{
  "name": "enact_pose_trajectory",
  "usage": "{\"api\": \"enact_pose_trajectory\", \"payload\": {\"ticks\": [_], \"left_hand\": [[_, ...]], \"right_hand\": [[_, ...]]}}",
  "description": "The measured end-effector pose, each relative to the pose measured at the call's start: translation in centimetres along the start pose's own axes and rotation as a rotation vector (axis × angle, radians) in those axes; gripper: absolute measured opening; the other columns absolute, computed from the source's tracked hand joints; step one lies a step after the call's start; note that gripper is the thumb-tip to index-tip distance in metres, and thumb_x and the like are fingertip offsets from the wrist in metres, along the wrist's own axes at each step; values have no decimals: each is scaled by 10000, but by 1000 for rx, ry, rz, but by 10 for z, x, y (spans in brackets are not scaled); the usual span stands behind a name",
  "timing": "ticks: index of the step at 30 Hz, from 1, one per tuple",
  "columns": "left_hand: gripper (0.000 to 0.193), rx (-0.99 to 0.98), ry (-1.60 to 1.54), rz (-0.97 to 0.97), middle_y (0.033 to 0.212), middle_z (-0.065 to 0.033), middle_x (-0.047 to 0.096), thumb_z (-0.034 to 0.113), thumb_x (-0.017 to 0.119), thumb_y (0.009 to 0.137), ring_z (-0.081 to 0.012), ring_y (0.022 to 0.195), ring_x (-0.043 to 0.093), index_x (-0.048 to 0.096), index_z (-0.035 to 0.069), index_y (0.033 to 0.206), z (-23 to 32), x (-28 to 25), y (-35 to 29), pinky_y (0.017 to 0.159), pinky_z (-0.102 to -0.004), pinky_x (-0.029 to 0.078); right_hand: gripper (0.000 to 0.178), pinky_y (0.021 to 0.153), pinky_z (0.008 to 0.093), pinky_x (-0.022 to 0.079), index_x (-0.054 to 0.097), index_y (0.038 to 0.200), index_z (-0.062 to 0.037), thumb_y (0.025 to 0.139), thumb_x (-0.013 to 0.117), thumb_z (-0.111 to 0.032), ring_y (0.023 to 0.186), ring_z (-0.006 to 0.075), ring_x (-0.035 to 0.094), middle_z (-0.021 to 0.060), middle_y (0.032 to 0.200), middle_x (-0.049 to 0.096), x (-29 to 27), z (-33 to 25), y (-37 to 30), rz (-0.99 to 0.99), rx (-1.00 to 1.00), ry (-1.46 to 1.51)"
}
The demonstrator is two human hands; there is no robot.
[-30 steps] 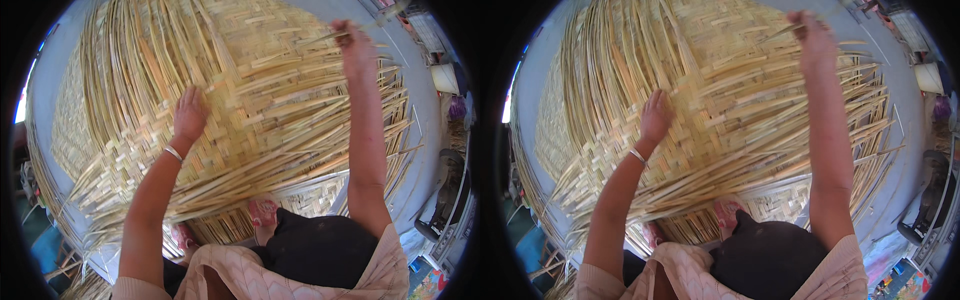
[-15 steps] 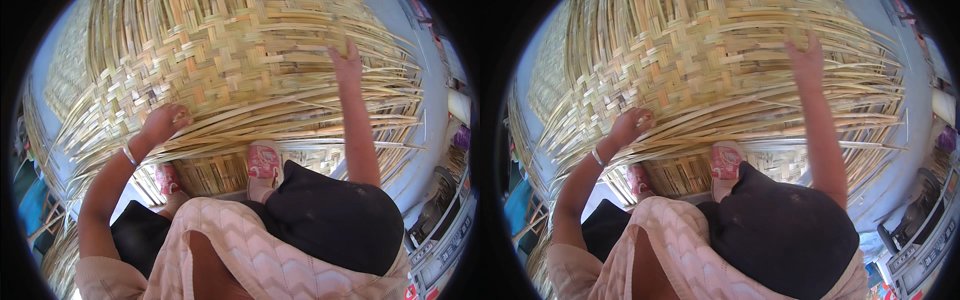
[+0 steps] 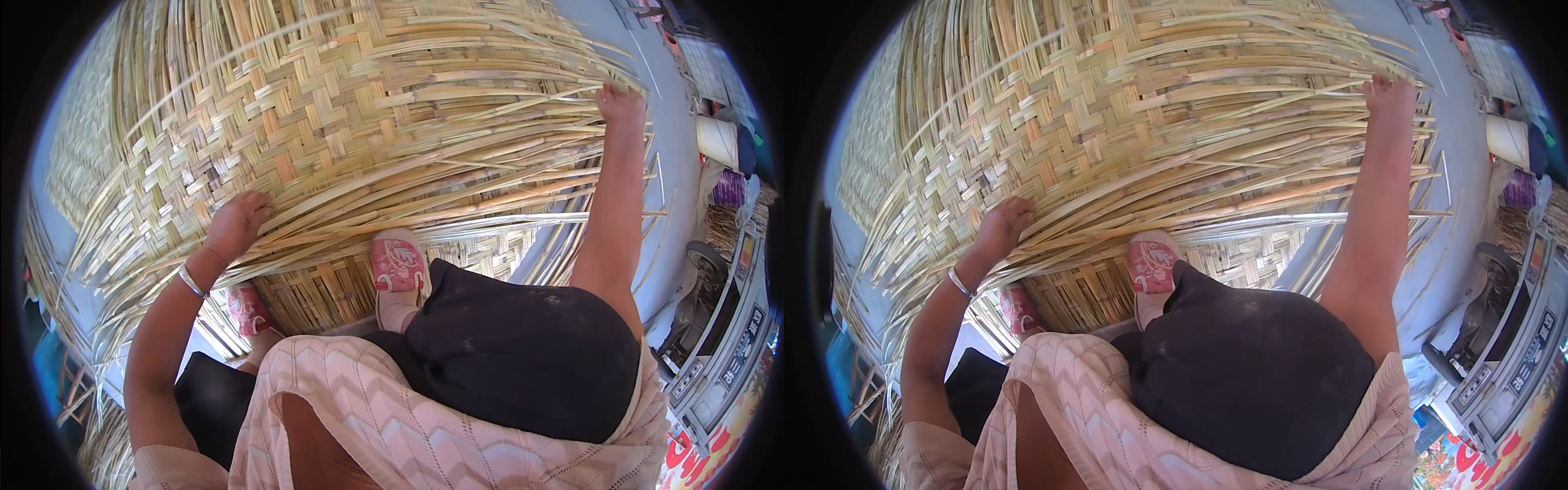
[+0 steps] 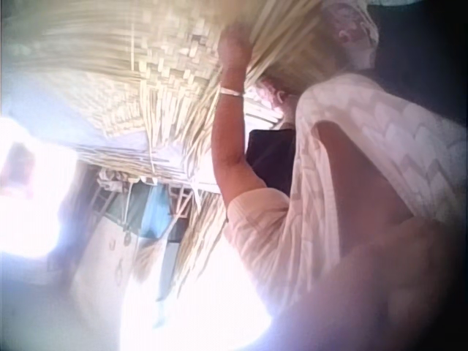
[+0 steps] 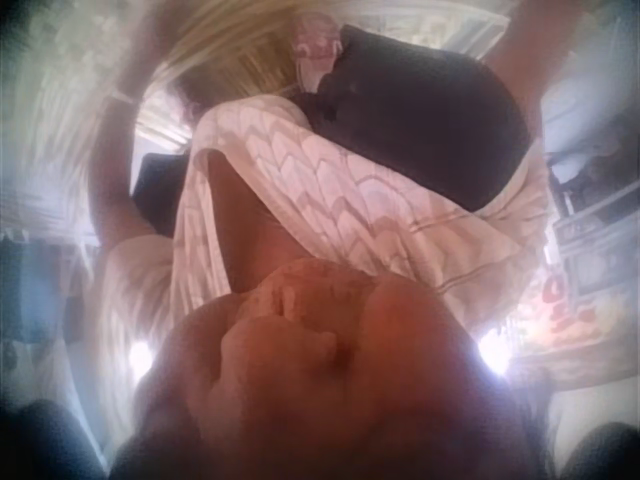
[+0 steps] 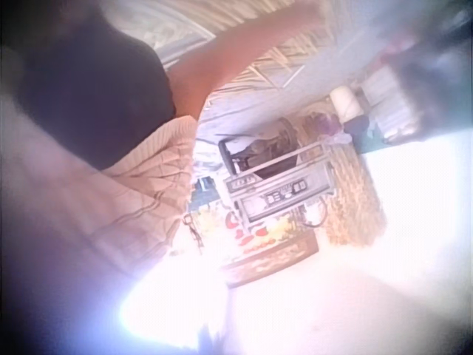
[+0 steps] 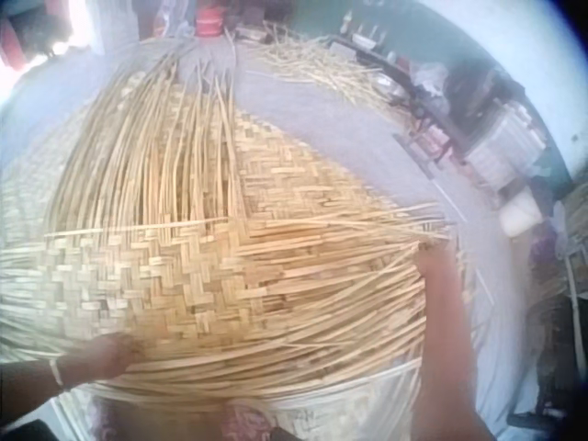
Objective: The person weaves a large flat mat using dried palm leaves. They interlace leaf strips by hand, periodically adjusting the mat and pulling new strips into the weave.
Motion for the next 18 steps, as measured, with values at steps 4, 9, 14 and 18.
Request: {"api": "enact_pose_trajectory", "payload": {"ticks": [4,9,14,18], "left_hand": [[199,-104,-99,-74,920,-169,634,170,578,876,-353,844,614,604,36,1021,-13,4,-1,743,-379,489],[192,-131,-117,-77,897,-194,638,184,577,866,-375,852,614,601,46,998,-18,8,-2,738,-408,487],[161,-162,-82,-97,876,-178,640,192,598,855,-368,818,613,597,51,934,-13,10,2,734,-403,486],[170,-63,77,-125,884,-155,621,201,603,818,-342,843,608,604,60,912,3,10,7,739,-404,496]], "right_hand": [[438,990,484,323,464,1164,-59,941,404,-430,1139,265,451,112,1194,469,-47,38,5,82,175,184],[209,795,446,465,518,1042,-43,883,574,-166,948,260,565,130,1068,549,-58,-11,36,97,143,-79],[213,753,420,503,532,1023,-50,860,615,-160,929,271,611,144,1048,605,-27,-94,52,-41,53,-306],[206,616,364,508,564,1034,-64,870,586,-186,827,243,615,141,919,607,-35,-119,59,39,17,-409]]}}
Point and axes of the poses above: each hand's wrist, its own y-axis towards the middle knuckle, its own x-axis out of the palm, z = x × y, the point moved 8 cm from there along y, towards the middle knuckle
